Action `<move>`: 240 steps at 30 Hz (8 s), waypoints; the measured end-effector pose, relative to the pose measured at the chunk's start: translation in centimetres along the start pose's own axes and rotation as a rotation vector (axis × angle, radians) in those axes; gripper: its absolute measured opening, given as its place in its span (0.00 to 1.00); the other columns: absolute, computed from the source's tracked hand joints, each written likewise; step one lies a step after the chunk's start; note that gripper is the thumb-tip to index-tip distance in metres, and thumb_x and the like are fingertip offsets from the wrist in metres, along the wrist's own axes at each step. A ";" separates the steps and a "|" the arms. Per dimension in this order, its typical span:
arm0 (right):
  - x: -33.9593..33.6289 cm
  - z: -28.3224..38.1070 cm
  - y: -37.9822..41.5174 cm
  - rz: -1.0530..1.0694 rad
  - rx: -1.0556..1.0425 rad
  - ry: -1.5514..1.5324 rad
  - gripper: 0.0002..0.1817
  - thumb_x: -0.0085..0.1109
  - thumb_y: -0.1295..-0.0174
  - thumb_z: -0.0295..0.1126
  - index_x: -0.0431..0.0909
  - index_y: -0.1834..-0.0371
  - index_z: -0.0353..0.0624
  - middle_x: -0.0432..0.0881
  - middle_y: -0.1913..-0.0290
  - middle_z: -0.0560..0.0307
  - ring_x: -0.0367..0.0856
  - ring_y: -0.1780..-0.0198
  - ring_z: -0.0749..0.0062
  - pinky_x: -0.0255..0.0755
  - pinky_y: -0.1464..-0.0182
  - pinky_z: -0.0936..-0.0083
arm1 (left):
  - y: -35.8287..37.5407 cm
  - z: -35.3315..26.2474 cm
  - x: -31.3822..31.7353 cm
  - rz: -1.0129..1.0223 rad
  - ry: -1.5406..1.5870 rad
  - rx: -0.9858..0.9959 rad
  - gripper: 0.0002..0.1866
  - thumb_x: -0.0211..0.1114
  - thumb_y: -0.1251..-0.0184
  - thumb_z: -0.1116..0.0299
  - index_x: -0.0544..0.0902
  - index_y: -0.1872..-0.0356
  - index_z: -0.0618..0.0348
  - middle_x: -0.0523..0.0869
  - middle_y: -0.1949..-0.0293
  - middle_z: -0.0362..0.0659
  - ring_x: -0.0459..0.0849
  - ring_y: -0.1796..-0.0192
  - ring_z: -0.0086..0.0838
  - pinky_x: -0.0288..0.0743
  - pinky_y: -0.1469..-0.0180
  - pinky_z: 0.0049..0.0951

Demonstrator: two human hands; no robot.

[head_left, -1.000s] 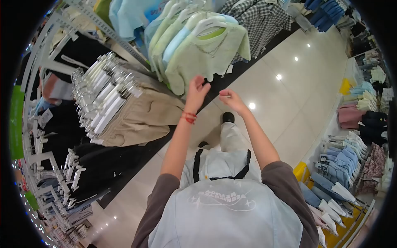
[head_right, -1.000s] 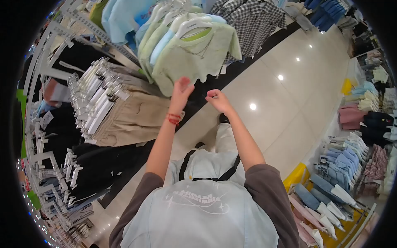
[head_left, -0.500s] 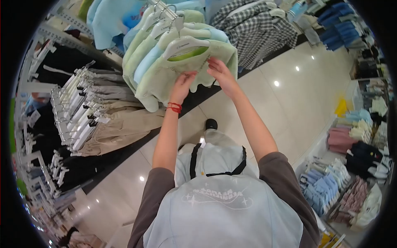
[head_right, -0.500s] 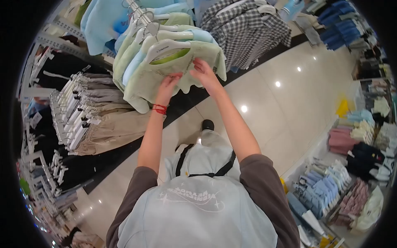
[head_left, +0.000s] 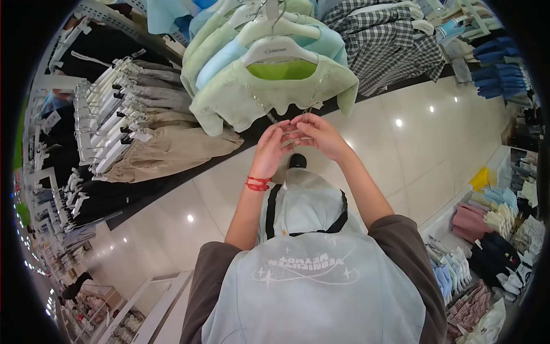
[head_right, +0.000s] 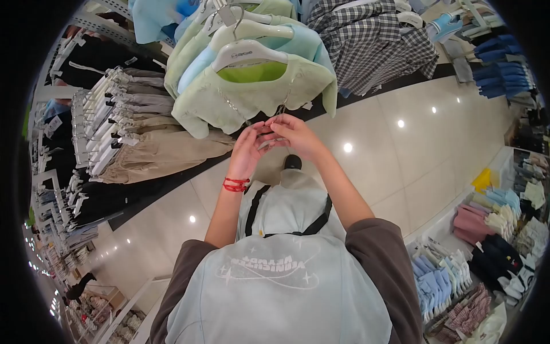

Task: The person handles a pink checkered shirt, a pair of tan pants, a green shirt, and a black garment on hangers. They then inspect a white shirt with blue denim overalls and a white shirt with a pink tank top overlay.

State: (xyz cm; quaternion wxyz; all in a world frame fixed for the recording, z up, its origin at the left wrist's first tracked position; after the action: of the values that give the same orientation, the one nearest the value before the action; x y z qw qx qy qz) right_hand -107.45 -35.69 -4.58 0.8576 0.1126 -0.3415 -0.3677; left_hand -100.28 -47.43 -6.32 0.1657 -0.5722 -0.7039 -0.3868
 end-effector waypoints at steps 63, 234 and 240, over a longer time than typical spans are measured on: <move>-6.7 -2.1 2.9 -0.248 -0.146 0.225 0.14 0.58 0.45 0.21 0.71 0.54 0.39 0.74 0.65 0.65 0.73 0.60 0.82 0.69 0.55 0.84 | -12.0 -2.2 -18.6 -0.812 -0.322 0.471 0.45 0.76 0.60 0.71 0.55 0.43 0.69 0.64 0.42 0.50 0.66 0.44 0.33 0.61 0.41 0.30; -16.3 -4.1 7.5 -1.078 -0.420 0.989 0.06 0.55 0.50 0.24 0.67 0.72 0.40 0.70 0.78 0.52 0.66 0.76 0.64 0.64 0.71 0.73 | 9.7 -4.1 -15.3 -0.709 -1.427 0.396 0.12 0.54 0.54 0.84 0.64 0.67 0.64 0.69 0.68 0.50 0.68 0.67 0.42 0.65 0.58 0.25; -18.0 -10.2 7.5 -1.071 -0.145 1.088 0.08 0.51 0.45 0.32 0.69 0.71 0.37 0.77 0.77 0.46 0.76 0.74 0.60 0.68 0.70 0.69 | 10.7 6.0 -21.7 -0.947 -0.521 0.165 0.08 0.52 0.41 0.78 0.65 0.62 0.61 0.74 0.64 0.45 0.79 0.60 0.36 0.77 0.59 0.34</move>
State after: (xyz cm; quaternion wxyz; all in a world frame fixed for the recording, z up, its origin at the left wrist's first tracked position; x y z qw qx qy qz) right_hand -105.42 -18.30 -17.83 0.6150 0.3714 0.2547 -0.6473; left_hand -82.76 -57.26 -21.06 -0.1621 -0.2548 -0.9303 -0.2080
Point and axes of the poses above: each hand's wrist, its own y-axis away from the middle knuckle, its own x-axis out of the palm, z = x × y, the point moved 4 cm from there along -y, towards the middle knuckle
